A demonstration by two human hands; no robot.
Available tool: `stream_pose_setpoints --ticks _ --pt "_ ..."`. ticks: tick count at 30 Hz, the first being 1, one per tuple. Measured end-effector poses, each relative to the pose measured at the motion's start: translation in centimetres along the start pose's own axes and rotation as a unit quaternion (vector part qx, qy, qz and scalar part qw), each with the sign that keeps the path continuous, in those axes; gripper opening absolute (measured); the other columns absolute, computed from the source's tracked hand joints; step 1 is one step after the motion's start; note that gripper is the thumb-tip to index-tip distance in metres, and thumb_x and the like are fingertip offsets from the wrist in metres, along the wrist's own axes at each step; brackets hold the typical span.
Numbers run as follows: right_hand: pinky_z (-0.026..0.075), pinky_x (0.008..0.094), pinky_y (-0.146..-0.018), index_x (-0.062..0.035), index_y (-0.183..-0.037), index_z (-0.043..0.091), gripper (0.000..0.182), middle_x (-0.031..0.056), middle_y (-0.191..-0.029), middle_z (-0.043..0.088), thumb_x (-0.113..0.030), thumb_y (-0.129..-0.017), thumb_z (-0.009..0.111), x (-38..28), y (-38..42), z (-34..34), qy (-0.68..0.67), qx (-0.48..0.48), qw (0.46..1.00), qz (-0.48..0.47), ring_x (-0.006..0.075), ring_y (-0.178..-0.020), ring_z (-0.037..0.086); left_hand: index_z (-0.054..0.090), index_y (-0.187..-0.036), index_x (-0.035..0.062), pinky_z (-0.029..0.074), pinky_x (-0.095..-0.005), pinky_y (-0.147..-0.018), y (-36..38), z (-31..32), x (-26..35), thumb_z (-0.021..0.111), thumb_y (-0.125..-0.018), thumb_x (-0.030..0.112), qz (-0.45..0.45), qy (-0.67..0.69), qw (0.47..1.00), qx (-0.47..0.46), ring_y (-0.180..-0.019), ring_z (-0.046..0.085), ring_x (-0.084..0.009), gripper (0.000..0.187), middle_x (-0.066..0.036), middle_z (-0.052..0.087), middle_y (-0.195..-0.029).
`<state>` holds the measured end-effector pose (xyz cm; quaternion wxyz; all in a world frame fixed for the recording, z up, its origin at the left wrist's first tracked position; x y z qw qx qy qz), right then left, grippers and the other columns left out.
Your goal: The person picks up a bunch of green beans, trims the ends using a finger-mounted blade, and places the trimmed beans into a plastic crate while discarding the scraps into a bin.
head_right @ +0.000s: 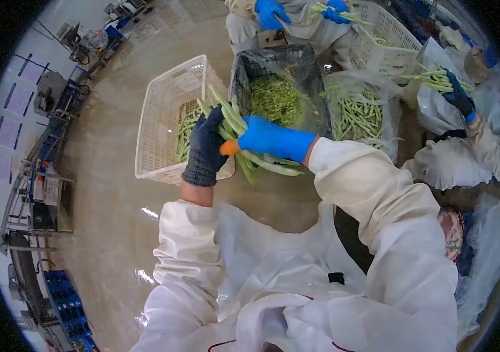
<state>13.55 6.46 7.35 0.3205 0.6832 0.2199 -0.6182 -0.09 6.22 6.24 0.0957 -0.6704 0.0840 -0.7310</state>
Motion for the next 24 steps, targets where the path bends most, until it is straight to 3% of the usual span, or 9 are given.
stream_pose_setpoints --ticks 3,5,7,9,12,14,16,20,24 --pt "0.050 0.0298 -0.072 -0.0025 -0.111 0.062 0.042 0.0066 -0.093 0.066 -0.015 -0.075 0.078 3.1 -1.1 -1.4 -0.063 0.048 0.996 -0.052 0.0149 -0.081 0.062 0.048 -0.132 0.0005 0.045 -0.0345 -0.096 -0.8 1.2 0.7 0.059 -0.082 -0.003 -0.115 0.018 0.992 0.038 -0.112 0.058 -0.0294 0.050 -0.019 0.054 -0.128" --pt "0.050 0.0302 -0.074 -0.0019 -0.112 0.062 0.042 0.0068 -0.096 0.066 -0.008 -0.073 0.077 1.0 0.5 -0.9 -0.084 0.062 0.994 -0.021 0.0155 -0.083 0.062 0.047 -0.133 0.0003 0.043 -0.0351 -0.098 0.0 1.6 1.5 0.062 -0.080 -0.003 -0.026 -0.007 1.000 0.006 -0.115 0.056 -0.0307 0.054 -0.020 0.053 -0.129" --pt "0.050 0.0300 -0.075 -0.0019 -0.114 0.062 0.043 0.0067 -0.098 0.065 -0.008 -0.074 0.077 0.4 0.4 -0.9 -0.112 0.049 0.992 -0.026 0.0152 -0.085 0.062 0.046 -0.134 0.0008 0.041 -0.0375 -0.101 0.8 1.4 2.1 0.064 -0.078 -0.005 0.241 -0.390 0.886 -0.069 -0.121 0.052 -0.0330 0.058 -0.020 0.053 -0.130" --pt "0.048 0.0288 -0.075 -0.0036 -0.118 0.060 0.051 0.0045 -0.095 0.064 -0.023 -0.075 0.079 -1.9 1.7 -0.1 -0.142 0.021 0.985 -0.096 0.0127 -0.086 0.058 0.048 -0.133 0.0007 0.040 -0.0386 -0.102 1.5 1.5 1.1 0.065 -0.077 -0.007 0.055 -0.112 0.985 -0.121 -0.121 0.052 -0.0328 0.059 -0.020 0.054 -0.129" --pt "0.048 0.0287 -0.077 -0.0041 -0.121 0.059 0.052 0.0049 -0.097 0.065 -0.028 -0.079 0.077 -1.5 1.4 -0.2 -0.007 -0.038 0.996 -0.080 0.0129 -0.089 0.058 0.053 -0.127 0.0012 0.049 -0.0317 -0.090 1.5 3.7 2.2 0.067 -0.084 0.014 -0.068 0.104 0.980 -0.156 -0.103 0.060 -0.0177 0.047 -0.009 0.062 -0.116" --pt "0.048 0.0292 -0.077 -0.0051 -0.121 0.059 0.052 0.0052 -0.097 0.065 -0.033 -0.081 0.075 -1.4 1.7 0.1 0.016 -0.049 0.997 -0.064 0.0135 -0.087 0.058 0.056 -0.124 -0.0007 0.049 -0.0316 -0.090 1.3 3.9 1.9 0.068 -0.083 0.012 -0.140 0.155 0.966 -0.150 -0.101 0.061 -0.0176 0.045 -0.010 0.063 -0.115" --pt "0.048 0.0294 -0.076 -0.0053 -0.119 0.060 0.051 0.0051 -0.096 0.065 -0.035 -0.080 0.075 -1.5 1.7 0.2 0.004 -0.024 0.990 -0.141 0.0136 -0.086 0.058 0.058 -0.121 -0.0034 0.050 -0.0323 -0.088 1.4 3.8 2.0 0.065 -0.082 0.010 -0.141 0.151 0.973 -0.105 -0.100 0.062 -0.0185 0.042 -0.013 0.063 -0.115" --pt "0.048 0.0278 -0.076 -0.0058 -0.115 0.063 0.044 0.0047 -0.095 0.066 -0.037 -0.085 0.070 0.5 1.0 -0.5 -0.054 -0.012 0.998 0.011 0.0128 -0.084 0.059 0.057 -0.122 -0.0031 0.053 -0.0330 -0.087 0.5 2.4 1.2 0.063 -0.083 0.007 -0.137 0.200 0.969 -0.040 -0.099 0.063 -0.0208 0.040 -0.013 0.064 -0.114" --pt "0.048 0.0271 -0.073 -0.0048 -0.109 0.067 0.034 0.0041 -0.088 0.067 -0.031 -0.088 0.067 -0.1 0.7 -1.3 -0.021 0.072 0.995 -0.058 0.0097 -0.078 0.058 0.056 -0.122 -0.0031 0.053 -0.0342 -0.087 0.1 2.1 1.6 0.062 -0.084 0.007 -0.128 0.247 0.960 -0.025 -0.099 0.063 -0.0222 0.040 -0.015 0.064 -0.114"
Point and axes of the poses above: each hand's wrist, its own y-axis away from the middle knuckle, its own z-axis out of the palm, x = y × z, the point moved 5 cm from there along -y, towards the middle knuckle
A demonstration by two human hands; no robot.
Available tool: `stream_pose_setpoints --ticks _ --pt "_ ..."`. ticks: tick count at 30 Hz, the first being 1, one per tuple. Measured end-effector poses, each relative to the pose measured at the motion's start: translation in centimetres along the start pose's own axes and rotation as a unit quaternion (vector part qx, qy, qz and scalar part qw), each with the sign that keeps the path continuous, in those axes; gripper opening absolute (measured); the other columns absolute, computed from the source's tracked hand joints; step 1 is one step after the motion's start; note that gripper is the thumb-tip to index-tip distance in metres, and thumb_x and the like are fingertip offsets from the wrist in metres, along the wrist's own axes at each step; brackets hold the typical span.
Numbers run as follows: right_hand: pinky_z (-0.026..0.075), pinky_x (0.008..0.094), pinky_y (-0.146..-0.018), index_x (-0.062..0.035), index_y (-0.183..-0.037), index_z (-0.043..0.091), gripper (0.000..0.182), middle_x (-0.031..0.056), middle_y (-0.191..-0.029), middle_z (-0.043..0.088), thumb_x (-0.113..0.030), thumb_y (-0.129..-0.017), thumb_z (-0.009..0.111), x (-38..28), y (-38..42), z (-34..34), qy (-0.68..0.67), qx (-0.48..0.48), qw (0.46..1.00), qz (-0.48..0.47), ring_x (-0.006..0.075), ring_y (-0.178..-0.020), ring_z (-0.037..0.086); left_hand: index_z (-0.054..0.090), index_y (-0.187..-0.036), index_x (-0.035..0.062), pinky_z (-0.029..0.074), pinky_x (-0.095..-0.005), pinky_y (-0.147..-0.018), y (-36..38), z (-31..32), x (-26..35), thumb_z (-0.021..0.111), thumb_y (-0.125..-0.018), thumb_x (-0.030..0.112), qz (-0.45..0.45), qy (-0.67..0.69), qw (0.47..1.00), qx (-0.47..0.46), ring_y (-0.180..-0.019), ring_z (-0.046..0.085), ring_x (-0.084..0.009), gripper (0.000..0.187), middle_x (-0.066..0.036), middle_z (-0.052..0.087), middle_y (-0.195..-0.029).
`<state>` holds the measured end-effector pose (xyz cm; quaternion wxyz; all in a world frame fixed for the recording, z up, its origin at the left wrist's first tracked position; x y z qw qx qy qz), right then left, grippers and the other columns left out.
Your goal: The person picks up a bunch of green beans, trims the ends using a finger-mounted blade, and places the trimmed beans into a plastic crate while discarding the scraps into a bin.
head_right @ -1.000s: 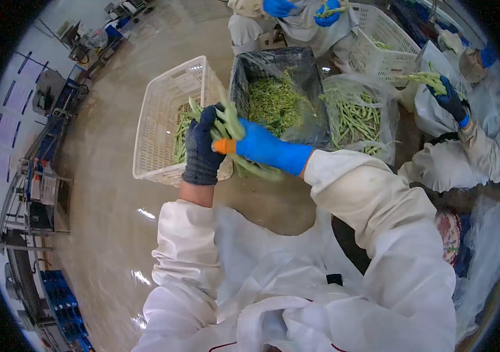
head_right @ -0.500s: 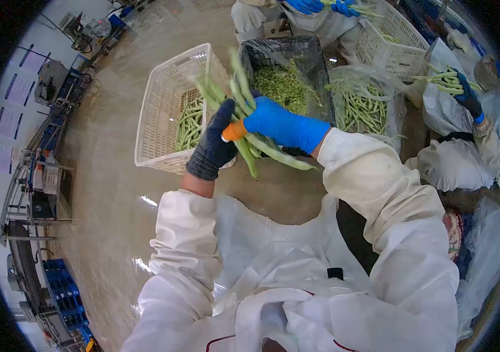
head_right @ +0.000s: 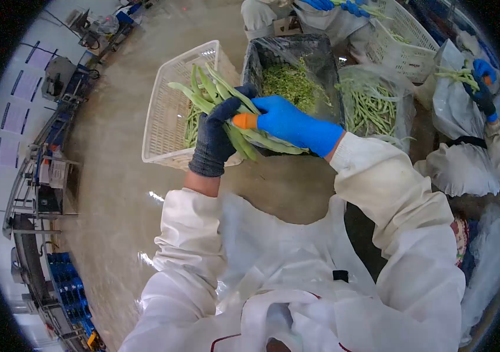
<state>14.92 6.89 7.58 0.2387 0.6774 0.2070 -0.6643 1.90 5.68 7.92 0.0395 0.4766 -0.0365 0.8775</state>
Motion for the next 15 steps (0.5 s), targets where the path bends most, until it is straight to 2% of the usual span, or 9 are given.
stream_pose_setpoints --ticks 1,4,5,6,7,10,14,15 --pt "0.048 0.0274 -0.073 -0.0047 -0.108 0.068 0.032 0.0040 -0.088 0.067 -0.029 -0.088 0.068 -0.1 -0.1 -0.3 0.014 0.019 1.000 -0.016 0.0094 -0.079 0.058 0.056 -0.122 -0.0031 0.053 -0.0344 -0.086 0.1 0.1 0.1 0.062 -0.084 0.007 0.007 0.003 1.000 0.002 -0.099 0.063 -0.0225 0.040 -0.015 0.064 -0.114" --pt "0.048 0.0279 -0.074 -0.0040 -0.106 0.069 0.027 0.0041 -0.088 0.068 -0.022 -0.086 0.068 0.0 0.0 -1.5 0.029 0.078 0.995 -0.062 0.0091 -0.080 0.059 0.056 -0.120 -0.0033 0.053 -0.0352 -0.085 0.2 -0.9 0.4 0.062 -0.084 0.008 -0.006 0.040 0.996 0.085 -0.098 0.063 -0.0236 0.038 -0.015 0.064 -0.110" --pt "0.048 0.0278 -0.074 -0.0035 -0.106 0.069 0.026 0.0042 -0.088 0.068 -0.020 -0.086 0.068 0.0 -0.1 -2.2 0.017 0.099 0.992 -0.081 0.0093 -0.080 0.059 0.057 -0.118 -0.0033 0.054 -0.0347 -0.082 0.3 -0.5 1.0 0.062 -0.085 0.009 -0.012 0.056 0.998 0.039 -0.094 0.064 -0.0242 0.036 -0.015 0.065 -0.104" --pt "0.048 0.0276 -0.075 -0.0030 -0.106 0.069 0.026 0.0042 -0.089 0.068 -0.018 -0.085 0.068 -0.2 -0.2 -3.0 0.006 0.120 0.988 -0.101 0.0095 -0.080 0.059 0.058 -0.117 -0.0033 0.054 -0.0348 -0.081 0.5 -0.9 1.2 0.062 -0.085 0.009 -0.026 0.043 0.998 0.046 -0.093 0.065 -0.0244 0.035 -0.015 0.065 -0.103" --pt "0.048 0.0269 -0.077 -0.0012 -0.106 0.068 0.026 0.0048 -0.090 0.068 -0.016 -0.085 0.068 -0.6 -0.4 -4.4 0.073 0.168 0.978 -0.098 0.0105 -0.082 0.060 0.058 -0.116 -0.0033 0.055 -0.0349 -0.080 0.6 -1.3 1.5 0.062 -0.085 0.010 -0.040 0.031 0.997 0.053 -0.091 0.065 -0.0245 0.034 -0.015 0.065 -0.101" --pt "0.048 0.0269 -0.080 -0.0001 -0.106 0.068 0.025 0.0041 -0.092 0.068 -0.015 -0.086 0.066 -3.7 0.0 -4.9 0.004 0.125 0.972 -0.198 0.0104 -0.085 0.060 0.058 -0.115 -0.0044 0.055 -0.0366 -0.080 0.7 -1.8 1.1 0.059 -0.087 0.010 -0.076 -0.035 0.996 0.041 -0.087 0.066 -0.0246 0.032 -0.015 0.065 -0.099" --pt "0.048 0.0291 -0.085 0.0006 -0.107 0.068 0.023 0.0033 -0.096 0.068 -0.012 -0.088 0.061 -3.6 0.0 -1.1 -0.041 -0.065 0.988 -0.132 0.0110 -0.089 0.059 0.058 -0.112 -0.0034 0.056 -0.0369 -0.074 1.9 -0.9 -0.5 0.065 -0.080 0.000 -0.121 -0.108 0.987 -0.001 -0.084 0.066 -0.0243 0.033 -0.014 0.065 -0.097" --pt "0.050 0.0347 -0.084 -0.0023 -0.114 0.064 0.029 0.0094 -0.099 0.070 -0.015 -0.089 0.059 -1.3 -1.6 -2.1 0.003 -0.036 0.983 -0.180 0.0200 -0.090 0.065 0.057 -0.113 -0.0029 0.056 -0.0368 -0.074 2.1 -0.6 -0.9 0.065 -0.079 0.000 -0.141 -0.116 0.983 -0.010 -0.084 0.066 -0.0242 0.034 -0.014 0.065 -0.097"
Point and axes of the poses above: each hand's wrist, its own y-axis away from the middle knuckle, its own z-axis out of the palm, x = y × z, the point moved 5 cm from there along -y, towards the middle knuckle
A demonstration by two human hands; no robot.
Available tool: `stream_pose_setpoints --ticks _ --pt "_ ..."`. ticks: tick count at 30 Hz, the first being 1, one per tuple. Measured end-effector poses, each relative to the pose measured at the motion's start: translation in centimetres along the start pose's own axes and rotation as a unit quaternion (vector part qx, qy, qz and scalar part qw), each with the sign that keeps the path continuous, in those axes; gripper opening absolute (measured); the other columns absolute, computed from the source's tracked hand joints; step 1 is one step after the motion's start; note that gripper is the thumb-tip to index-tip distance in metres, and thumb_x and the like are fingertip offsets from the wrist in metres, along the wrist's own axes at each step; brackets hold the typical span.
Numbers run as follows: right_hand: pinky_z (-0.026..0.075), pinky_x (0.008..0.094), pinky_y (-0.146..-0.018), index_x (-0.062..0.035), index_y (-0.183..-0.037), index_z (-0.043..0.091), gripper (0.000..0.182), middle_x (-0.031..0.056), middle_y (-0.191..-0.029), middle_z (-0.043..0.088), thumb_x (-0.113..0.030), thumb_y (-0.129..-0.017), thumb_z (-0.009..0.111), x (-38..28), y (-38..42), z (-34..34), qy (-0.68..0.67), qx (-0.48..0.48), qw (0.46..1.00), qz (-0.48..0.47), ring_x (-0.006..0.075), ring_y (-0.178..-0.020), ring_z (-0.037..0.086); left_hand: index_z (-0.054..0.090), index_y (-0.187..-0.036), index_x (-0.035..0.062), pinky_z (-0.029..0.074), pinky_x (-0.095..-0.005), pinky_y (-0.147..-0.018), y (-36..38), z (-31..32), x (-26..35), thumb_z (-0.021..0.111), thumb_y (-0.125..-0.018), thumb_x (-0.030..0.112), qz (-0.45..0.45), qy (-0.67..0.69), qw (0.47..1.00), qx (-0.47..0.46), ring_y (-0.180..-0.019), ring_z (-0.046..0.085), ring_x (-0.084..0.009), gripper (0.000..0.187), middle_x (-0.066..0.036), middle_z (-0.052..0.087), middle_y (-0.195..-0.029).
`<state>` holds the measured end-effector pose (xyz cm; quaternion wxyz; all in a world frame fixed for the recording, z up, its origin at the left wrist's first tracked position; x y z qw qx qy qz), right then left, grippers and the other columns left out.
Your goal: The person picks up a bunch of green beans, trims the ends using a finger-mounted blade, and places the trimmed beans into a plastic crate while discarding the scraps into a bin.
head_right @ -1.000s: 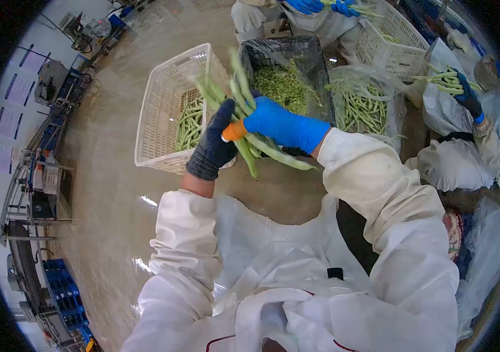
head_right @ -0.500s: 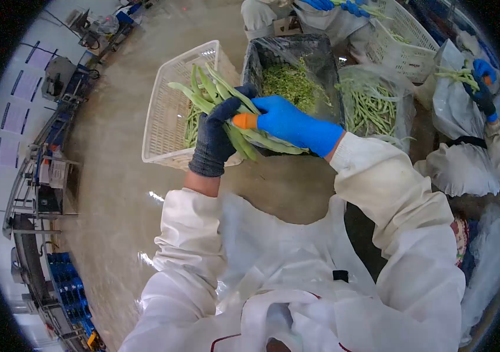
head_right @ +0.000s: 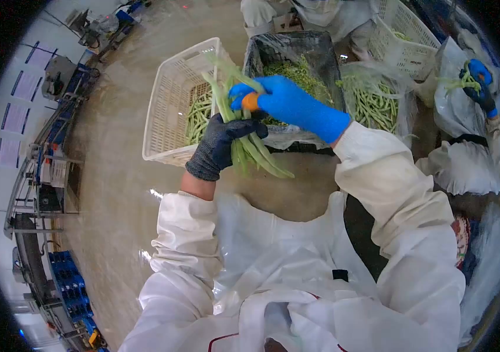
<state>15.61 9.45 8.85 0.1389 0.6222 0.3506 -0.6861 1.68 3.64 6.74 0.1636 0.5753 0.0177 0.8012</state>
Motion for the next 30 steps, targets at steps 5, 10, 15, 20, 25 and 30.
stream_pose_setpoints --ticks 5,10,15,20,25,30 --pt "0.050 0.0463 -0.076 -0.0134 -0.124 0.057 0.040 0.0198 -0.102 0.065 -0.026 -0.086 0.057 -1.8 0.6 -6.9 0.417 0.292 0.858 -0.073 0.0404 -0.093 0.062 0.056 -0.116 -0.0026 0.056 -0.0364 -0.074 0.0 0.2 0.0 0.066 -0.079 0.003 0.018 0.062 0.998 -0.006 -0.080 0.065 -0.0233 0.039 -0.014 0.065 -0.099" --pt "0.050 0.0417 -0.071 -0.0121 -0.116 0.063 0.035 0.0172 -0.092 0.067 -0.024 -0.084 0.058 0.5 0.7 -6.7 0.357 0.212 0.906 0.086 0.0336 -0.080 0.065 0.058 -0.111 -0.0024 0.055 -0.0344 -0.069 -0.2 -1.4 0.0 0.065 -0.080 0.004 0.043 0.029 0.996 0.073 -0.075 0.063 -0.0217 0.032 -0.013 0.065 -0.094" --pt "0.048 0.0346 -0.064 -0.0046 -0.102 0.069 0.026 0.0122 -0.084 0.067 -0.022 -0.087 0.058 3.1 0.1 -4.7 0.203 0.119 0.970 0.067 0.0191 -0.069 0.061 0.059 -0.105 -0.0003 0.054 -0.0331 -0.063 0.1 -2.5 1.9 0.065 -0.082 0.003 0.113 0.063 0.982 0.141 -0.069 0.063 -0.0210 0.024 -0.011 0.066 -0.088" --pt "0.047 0.0310 -0.063 -0.0011 -0.108 0.066 0.027 0.0067 -0.086 0.067 -0.017 -0.089 0.056 2.7 0.6 -1.3 -0.091 0.053 0.980 0.171 0.0167 -0.069 0.059 0.059 -0.107 -0.0017 0.056 -0.0331 -0.066 -0.3 -3.7 1.6 0.065 -0.083 0.003 0.134 0.071 0.976 0.156 -0.073 0.066 -0.0220 0.025 -0.012 0.066 -0.091" --pt "0.048 0.0321 -0.064 -0.0036 -0.110 0.064 0.029 0.0118 -0.086 0.066 -0.022 -0.087 0.062 3.8 1.1 0.8 0.097 0.061 0.991 0.067 0.0173 -0.069 0.060 0.064 -0.100 -0.0025 0.055 -0.0297 -0.067 0.3 -1.8 3.0 0.069 -0.081 0.003 0.142 0.072 0.977 0.143 -0.073 0.066 -0.0186 0.021 -0.009 0.067 -0.088" --pt "0.051 0.0350 -0.069 -0.0053 -0.107 0.064 0.029 0.0163 -0.087 0.066 -0.019 -0.081 0.065 1.7 2.3 3.3 0.248 0.060 0.966 0.037 0.0201 -0.073 0.064 0.065 -0.097 -0.0019 0.053 -0.0276 -0.067 0.0 -3.0 2.6 0.075 -0.074 0.002 0.180 -0.083 0.959 0.203 -0.072 0.065 -0.0153 0.025 -0.007 0.068 -0.085"
Point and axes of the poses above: each hand's wrist, its own y-axis away from the middle knuckle, its own z-axis out of the palm, x = y × z, the point moved 5 cm from there along -y, towards the middle knuckle
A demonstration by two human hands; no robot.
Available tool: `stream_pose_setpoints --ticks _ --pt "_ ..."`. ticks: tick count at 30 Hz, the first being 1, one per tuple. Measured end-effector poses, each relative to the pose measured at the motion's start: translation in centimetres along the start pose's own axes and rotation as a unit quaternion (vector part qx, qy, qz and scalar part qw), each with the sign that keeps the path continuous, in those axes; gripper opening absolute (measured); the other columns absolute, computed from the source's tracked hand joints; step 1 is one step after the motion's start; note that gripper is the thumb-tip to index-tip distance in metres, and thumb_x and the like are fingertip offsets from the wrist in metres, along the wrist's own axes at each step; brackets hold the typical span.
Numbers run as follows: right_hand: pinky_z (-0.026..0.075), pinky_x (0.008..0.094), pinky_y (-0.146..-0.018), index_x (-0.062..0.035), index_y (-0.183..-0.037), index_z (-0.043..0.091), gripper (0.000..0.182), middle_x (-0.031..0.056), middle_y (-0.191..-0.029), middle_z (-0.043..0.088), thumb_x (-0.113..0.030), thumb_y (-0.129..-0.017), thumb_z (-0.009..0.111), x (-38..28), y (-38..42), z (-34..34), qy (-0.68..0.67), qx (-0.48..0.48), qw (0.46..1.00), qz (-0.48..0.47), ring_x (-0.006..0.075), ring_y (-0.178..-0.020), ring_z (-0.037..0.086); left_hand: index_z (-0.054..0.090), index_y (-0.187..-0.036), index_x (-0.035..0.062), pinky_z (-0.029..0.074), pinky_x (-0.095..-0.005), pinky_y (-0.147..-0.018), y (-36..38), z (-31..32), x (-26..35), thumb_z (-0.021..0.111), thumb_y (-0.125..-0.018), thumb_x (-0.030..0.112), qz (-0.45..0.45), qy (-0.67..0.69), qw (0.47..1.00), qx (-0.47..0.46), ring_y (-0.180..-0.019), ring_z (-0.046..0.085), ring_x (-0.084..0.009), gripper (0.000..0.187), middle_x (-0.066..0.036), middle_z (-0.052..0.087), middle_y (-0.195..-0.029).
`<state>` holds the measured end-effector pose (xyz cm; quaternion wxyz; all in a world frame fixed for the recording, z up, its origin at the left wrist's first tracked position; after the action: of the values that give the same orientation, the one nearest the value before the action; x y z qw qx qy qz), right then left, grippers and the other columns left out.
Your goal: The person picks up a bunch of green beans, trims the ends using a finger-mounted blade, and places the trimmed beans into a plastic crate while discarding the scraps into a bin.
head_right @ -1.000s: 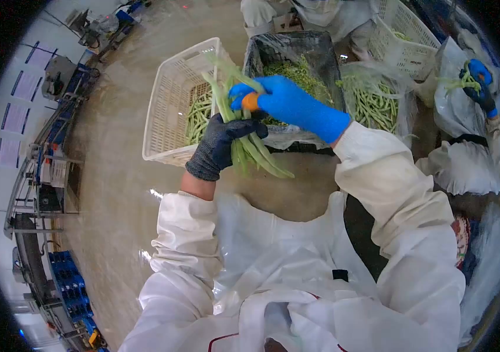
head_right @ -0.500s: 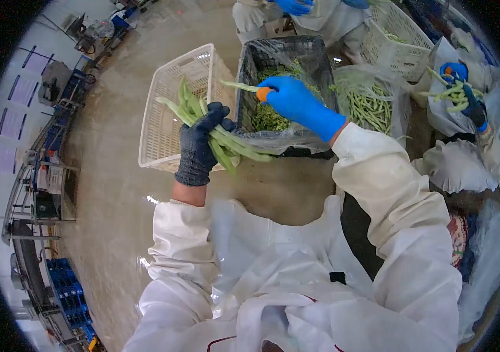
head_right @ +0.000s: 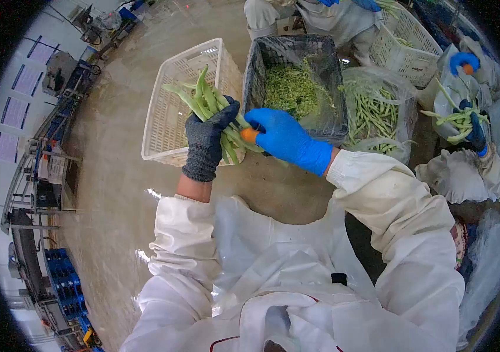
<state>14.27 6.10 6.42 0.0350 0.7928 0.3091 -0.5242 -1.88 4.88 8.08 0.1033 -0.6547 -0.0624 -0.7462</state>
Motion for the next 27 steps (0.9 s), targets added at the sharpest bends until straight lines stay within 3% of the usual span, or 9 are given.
stream_pose_setpoints --ticks 2,5,6,10,13,19,22,25,27 --pt "0.051 0.0353 -0.071 -0.0051 -0.107 0.064 0.030 0.0166 -0.088 0.067 -0.019 -0.080 0.065 -0.1 0.3 0.2 -0.017 -0.060 0.997 0.050 0.0208 -0.075 0.065 0.065 -0.097 -0.0021 0.053 -0.0273 -0.067 0.0 -0.1 -0.2 0.077 -0.073 0.002 0.000 -0.028 1.000 -0.005 -0.072 0.065 -0.0147 0.028 -0.007 0.068 -0.084" --pt "0.050 0.0317 -0.081 -0.0047 -0.112 0.064 0.029 0.0109 -0.100 0.067 -0.006 -0.083 0.060 0.3 -1.1 -1.8 0.009 -0.032 0.999 -0.022 0.0155 -0.088 0.063 0.065 -0.098 -0.0024 0.053 -0.0275 -0.067 0.4 -0.1 0.2 0.077 -0.072 0.002 -0.015 -0.063 0.997 -0.051 -0.072 0.064 -0.0144 0.029 -0.006 0.068 -0.083" --pt "0.049 0.0317 -0.087 -0.0030 -0.115 0.063 0.037 0.0115 -0.103 0.067 0.002 -0.079 0.052 -0.2 -1.2 -2.7 -0.024 -0.012 1.000 0.013 0.0160 -0.092 0.063 0.065 -0.098 -0.0023 0.053 -0.0276 -0.067 0.8 0.2 0.6 0.077 -0.072 0.002 -0.023 -0.074 0.994 -0.074 -0.072 0.064 -0.0144 0.029 -0.006 0.067 -0.083" --pt "0.046 0.0311 -0.095 0.0012 -0.118 0.060 0.040 0.0128 -0.108 0.065 0.003 -0.079 0.050 0.0 -2.2 -3.7 -0.146 -0.041 0.987 -0.043 0.0172 -0.099 0.061 0.066 -0.095 -0.0005 0.052 -0.0281 -0.064 1.8 1.2 -0.2 0.076 -0.072 0.003 -0.067 -0.099 0.983 -0.140 -0.070 0.063 -0.0141 0.025 -0.006 0.067 -0.083" --pt "0.048 0.0312 -0.091 0.0014 -0.114 0.062 0.034 0.0113 -0.104 0.066 0.001 -0.081 0.053 0.7 -2.8 -3.8 -0.084 -0.110 0.990 -0.015 0.0154 -0.097 0.061 0.066 -0.096 -0.0006 0.052 -0.0291 -0.063 2.2 1.5 -0.4 0.078 -0.071 0.006 -0.076 -0.163 0.970 -0.165 -0.069 0.064 -0.0149 0.028 -0.007 0.068 -0.083" --pt "0.051 0.0343 -0.073 -0.0027 -0.100 0.068 0.021 0.0144 -0.092 0.067 -0.007 -0.080 0.062 -0.7 -1.6 -4.2 0.111 -0.068 0.981 -0.144 0.0249 -0.081 0.066 0.065 -0.099 -0.0018 0.054 -0.0310 -0.066 1.7 0.9 -0.8 0.081 -0.064 0.011 -0.036 -0.341 0.926 -0.157 -0.071 0.066 -0.0159 0.040 -0.010 0.069 -0.083" --pt "0.051 0.0348 -0.069 -0.0048 -0.095 0.068 0.018 0.0166 -0.089 0.066 -0.010 -0.078 0.062 -0.9 -1.6 -3.5 0.210 -0.053 0.967 -0.133 0.0308 -0.075 0.063 0.065 -0.099 -0.0024 0.054 -0.0315 -0.067 1.7 1.3 -0.5 0.083 -0.062 0.012 0.006 -0.397 0.906 -0.146 -0.071 0.066 -0.0174 0.044 -0.011 0.069 -0.083" --pt "0.050 0.0395 -0.065 -0.0071 -0.093 0.071 0.020 0.0159 -0.082 0.067 -0.017 -0.078 0.061 -1.3 -1.5 -3.4 0.159 0.080 0.976 -0.127 0.0299 -0.069 0.064 0.064 -0.099 -0.0029 0.054 -0.0310 -0.066 1.4 0.9 -1.4 0.081 -0.063 0.010 -0.024 -0.301 0.950 -0.083 -0.070 0.066 -0.0167 0.042 -0.010 0.068 -0.082" --pt "0.050 0.0352 -0.065 -0.0018 -0.094 0.067 0.021 0.0125 -0.082 0.066 -0.012 -0.081 0.056 0.2 -2.2 -3.3 0.016 0.035 0.998 -0.049 0.0226 -0.069 0.063 0.064 -0.098 -0.0031 0.054 -0.0305 -0.065 1.4 0.9 -1.4 0.080 -0.064 0.007 -0.011 -0.221 0.973 -0.060 -0.070 0.066 -0.0163 0.039 -0.010 0.068 -0.081"
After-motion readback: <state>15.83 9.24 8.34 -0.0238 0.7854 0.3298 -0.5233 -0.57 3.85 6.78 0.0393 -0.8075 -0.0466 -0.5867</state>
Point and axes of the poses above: each hand's wrist, its own y-axis away from the middle knuckle, its own z-axis out of the palm, x = y × z, the point moved 5 cm from there along -y, towards the middle knuckle
